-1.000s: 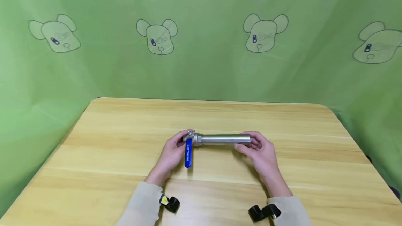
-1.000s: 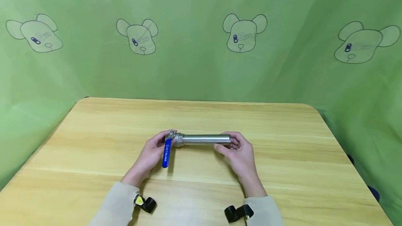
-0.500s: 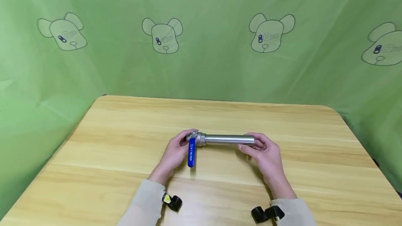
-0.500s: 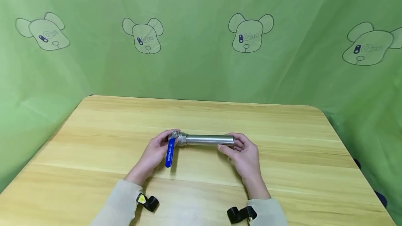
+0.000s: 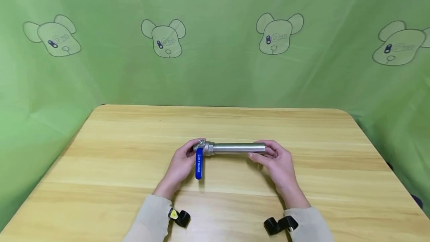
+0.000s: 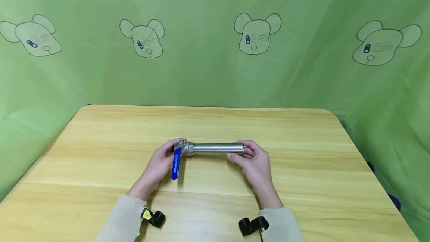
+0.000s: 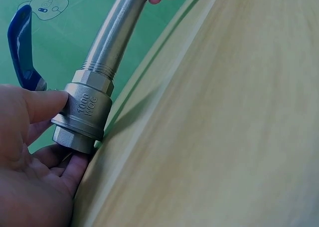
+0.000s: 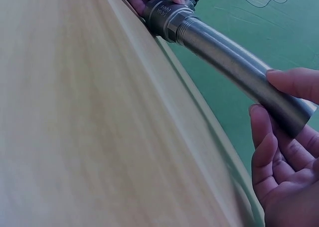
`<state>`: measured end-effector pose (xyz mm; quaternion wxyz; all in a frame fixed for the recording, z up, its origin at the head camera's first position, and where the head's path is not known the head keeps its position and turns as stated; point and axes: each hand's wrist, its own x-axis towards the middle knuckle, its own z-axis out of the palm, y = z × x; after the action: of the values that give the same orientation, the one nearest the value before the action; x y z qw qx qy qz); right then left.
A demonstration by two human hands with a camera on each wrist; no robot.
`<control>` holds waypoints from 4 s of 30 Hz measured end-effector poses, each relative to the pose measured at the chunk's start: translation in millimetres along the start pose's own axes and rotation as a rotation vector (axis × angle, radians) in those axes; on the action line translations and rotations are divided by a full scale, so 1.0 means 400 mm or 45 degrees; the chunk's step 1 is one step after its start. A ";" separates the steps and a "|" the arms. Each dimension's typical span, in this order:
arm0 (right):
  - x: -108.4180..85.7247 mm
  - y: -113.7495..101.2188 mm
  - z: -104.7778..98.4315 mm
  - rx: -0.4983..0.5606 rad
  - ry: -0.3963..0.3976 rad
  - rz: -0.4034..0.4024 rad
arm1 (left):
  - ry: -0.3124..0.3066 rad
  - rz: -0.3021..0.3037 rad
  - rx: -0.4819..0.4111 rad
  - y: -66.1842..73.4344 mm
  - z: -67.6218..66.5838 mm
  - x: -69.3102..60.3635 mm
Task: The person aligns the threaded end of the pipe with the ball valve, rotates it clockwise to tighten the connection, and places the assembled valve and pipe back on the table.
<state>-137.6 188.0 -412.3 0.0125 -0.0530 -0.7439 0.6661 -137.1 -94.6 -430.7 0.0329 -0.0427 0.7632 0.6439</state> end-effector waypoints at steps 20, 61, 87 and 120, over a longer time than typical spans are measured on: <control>0.002 0.002 0.010 0.015 -0.061 -0.019 | 0.006 -0.006 -0.027 0.000 -0.004 0.004; -0.012 0.007 -0.006 -0.008 -0.025 -0.121 | -0.005 -0.034 -0.026 -0.004 0.003 -0.007; -0.009 -0.004 0.017 -0.050 0.043 0.036 | 0.011 -0.045 -0.002 0.001 -0.004 -0.004; -0.008 -0.014 0.020 0.058 -0.026 0.014 | 0.026 -0.058 -0.025 0.006 -0.003 -0.006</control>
<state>-135.4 179.1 -407.2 0.0024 -0.0500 -0.7282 0.6835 -134.9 -95.3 -427.9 0.0393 -0.0672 0.7560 0.6499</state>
